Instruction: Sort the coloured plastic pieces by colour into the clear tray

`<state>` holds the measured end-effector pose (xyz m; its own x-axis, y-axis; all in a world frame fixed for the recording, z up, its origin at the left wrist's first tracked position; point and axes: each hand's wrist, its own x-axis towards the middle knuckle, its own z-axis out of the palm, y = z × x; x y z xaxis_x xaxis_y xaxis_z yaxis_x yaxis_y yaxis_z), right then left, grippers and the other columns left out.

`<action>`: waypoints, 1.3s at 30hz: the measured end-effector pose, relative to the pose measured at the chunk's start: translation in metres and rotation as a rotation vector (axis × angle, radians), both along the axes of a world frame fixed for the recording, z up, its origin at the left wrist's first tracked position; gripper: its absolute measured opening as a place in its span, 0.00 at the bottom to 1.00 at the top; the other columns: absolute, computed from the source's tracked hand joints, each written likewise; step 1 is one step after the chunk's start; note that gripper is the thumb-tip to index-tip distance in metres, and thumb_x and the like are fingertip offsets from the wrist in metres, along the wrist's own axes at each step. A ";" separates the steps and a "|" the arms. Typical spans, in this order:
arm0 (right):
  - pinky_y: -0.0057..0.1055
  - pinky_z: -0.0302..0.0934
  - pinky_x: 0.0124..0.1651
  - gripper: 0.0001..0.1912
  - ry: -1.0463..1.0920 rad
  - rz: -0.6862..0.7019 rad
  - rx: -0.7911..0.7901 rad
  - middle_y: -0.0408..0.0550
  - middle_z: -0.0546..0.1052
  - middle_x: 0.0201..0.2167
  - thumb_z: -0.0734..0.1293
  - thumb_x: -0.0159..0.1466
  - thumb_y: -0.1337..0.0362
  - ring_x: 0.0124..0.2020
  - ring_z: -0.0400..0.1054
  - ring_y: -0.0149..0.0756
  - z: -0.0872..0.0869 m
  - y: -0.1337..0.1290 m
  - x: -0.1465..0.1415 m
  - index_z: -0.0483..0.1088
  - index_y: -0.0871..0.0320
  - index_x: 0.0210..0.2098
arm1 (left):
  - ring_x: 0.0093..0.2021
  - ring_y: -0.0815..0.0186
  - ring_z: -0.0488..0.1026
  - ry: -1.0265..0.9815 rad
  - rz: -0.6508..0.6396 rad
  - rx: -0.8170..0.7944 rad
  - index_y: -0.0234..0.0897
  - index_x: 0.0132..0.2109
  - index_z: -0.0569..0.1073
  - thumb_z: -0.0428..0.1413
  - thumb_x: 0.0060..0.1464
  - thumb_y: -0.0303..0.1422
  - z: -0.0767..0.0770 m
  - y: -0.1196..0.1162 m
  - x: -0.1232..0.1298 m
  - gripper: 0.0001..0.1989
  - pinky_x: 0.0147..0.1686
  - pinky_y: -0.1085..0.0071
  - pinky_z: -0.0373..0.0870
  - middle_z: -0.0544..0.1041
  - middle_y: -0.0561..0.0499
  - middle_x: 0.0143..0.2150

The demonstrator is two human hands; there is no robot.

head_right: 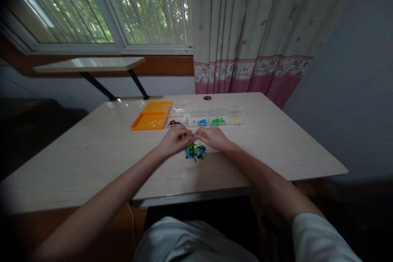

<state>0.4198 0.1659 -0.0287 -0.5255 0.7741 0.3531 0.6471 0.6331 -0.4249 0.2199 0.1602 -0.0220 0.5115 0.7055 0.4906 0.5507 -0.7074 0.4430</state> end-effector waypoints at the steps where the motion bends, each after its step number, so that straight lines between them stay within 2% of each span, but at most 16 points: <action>1: 0.22 0.51 0.29 0.12 0.007 0.004 0.006 0.43 0.72 0.23 0.61 0.62 0.58 0.25 0.64 0.28 0.000 0.000 0.000 0.72 0.57 0.37 | 0.30 0.69 0.67 -0.002 0.011 0.002 0.37 0.34 0.75 0.55 0.51 0.34 0.000 0.000 0.000 0.07 0.30 0.74 0.62 0.70 0.51 0.29; 7: 0.22 0.50 0.29 0.13 0.044 -0.006 0.035 0.42 0.71 0.22 0.61 0.62 0.57 0.23 0.63 0.28 0.000 -0.002 -0.002 0.72 0.57 0.36 | 0.31 0.68 0.67 -0.001 0.026 -0.003 0.36 0.34 0.75 0.54 0.51 0.34 0.000 0.002 -0.003 0.07 0.31 0.73 0.62 0.71 0.50 0.29; 14: 0.22 0.48 0.26 0.12 0.073 -0.057 0.041 0.38 0.67 0.16 0.63 0.60 0.57 0.17 0.56 0.25 0.004 -0.005 -0.003 0.72 0.58 0.36 | 0.30 0.69 0.67 -0.059 0.028 0.009 0.36 0.34 0.75 0.54 0.51 0.31 0.005 0.001 -0.003 0.05 0.31 0.73 0.62 0.72 0.50 0.29; 25: 0.22 0.50 0.27 0.11 0.091 -0.046 0.099 0.41 0.69 0.19 0.62 0.60 0.59 0.20 0.59 0.26 0.001 -0.005 -0.003 0.73 0.58 0.34 | 0.29 0.70 0.66 -0.054 0.006 0.007 0.36 0.34 0.74 0.54 0.52 0.33 0.003 0.002 -0.003 0.06 0.31 0.74 0.62 0.71 0.51 0.28; 29: 0.22 0.51 0.27 0.12 0.139 -0.093 0.140 0.41 0.68 0.18 0.62 0.60 0.58 0.19 0.58 0.26 0.003 -0.004 -0.001 0.74 0.58 0.34 | 0.29 0.70 0.66 -0.066 0.029 -0.043 0.35 0.38 0.74 0.54 0.52 0.33 0.003 0.003 -0.003 0.08 0.31 0.74 0.62 0.72 0.51 0.30; 31: 0.22 0.51 0.26 0.13 0.197 -0.160 0.193 0.40 0.66 0.15 0.62 0.60 0.58 0.18 0.57 0.26 0.004 -0.002 0.002 0.74 0.58 0.35 | 0.29 0.70 0.67 -0.007 -0.006 -0.099 0.35 0.39 0.74 0.53 0.52 0.32 0.001 0.004 -0.004 0.08 0.31 0.74 0.62 0.72 0.50 0.31; 34: 0.22 0.51 0.25 0.13 0.287 -0.237 0.265 0.39 0.63 0.14 0.62 0.60 0.57 0.17 0.56 0.25 0.004 0.002 0.007 0.74 0.58 0.34 | 0.31 0.69 0.68 0.131 -0.130 -0.178 0.35 0.39 0.75 0.51 0.53 0.30 -0.001 0.005 -0.005 0.09 0.32 0.74 0.63 0.73 0.49 0.32; 39: 0.22 0.51 0.24 0.12 0.362 -0.245 0.322 0.38 0.62 0.14 0.63 0.59 0.57 0.16 0.54 0.25 0.001 0.006 0.008 0.74 0.58 0.32 | 0.35 0.69 0.69 0.213 -0.207 -0.187 0.36 0.41 0.75 0.50 0.54 0.29 -0.001 0.005 -0.006 0.11 0.37 0.74 0.64 0.73 0.48 0.35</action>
<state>0.4278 0.1717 -0.0274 -0.1443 0.6810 0.7179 0.6402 0.6175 -0.4570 0.2142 0.1650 -0.0229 0.7298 0.6441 0.2292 0.4986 -0.7308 0.4662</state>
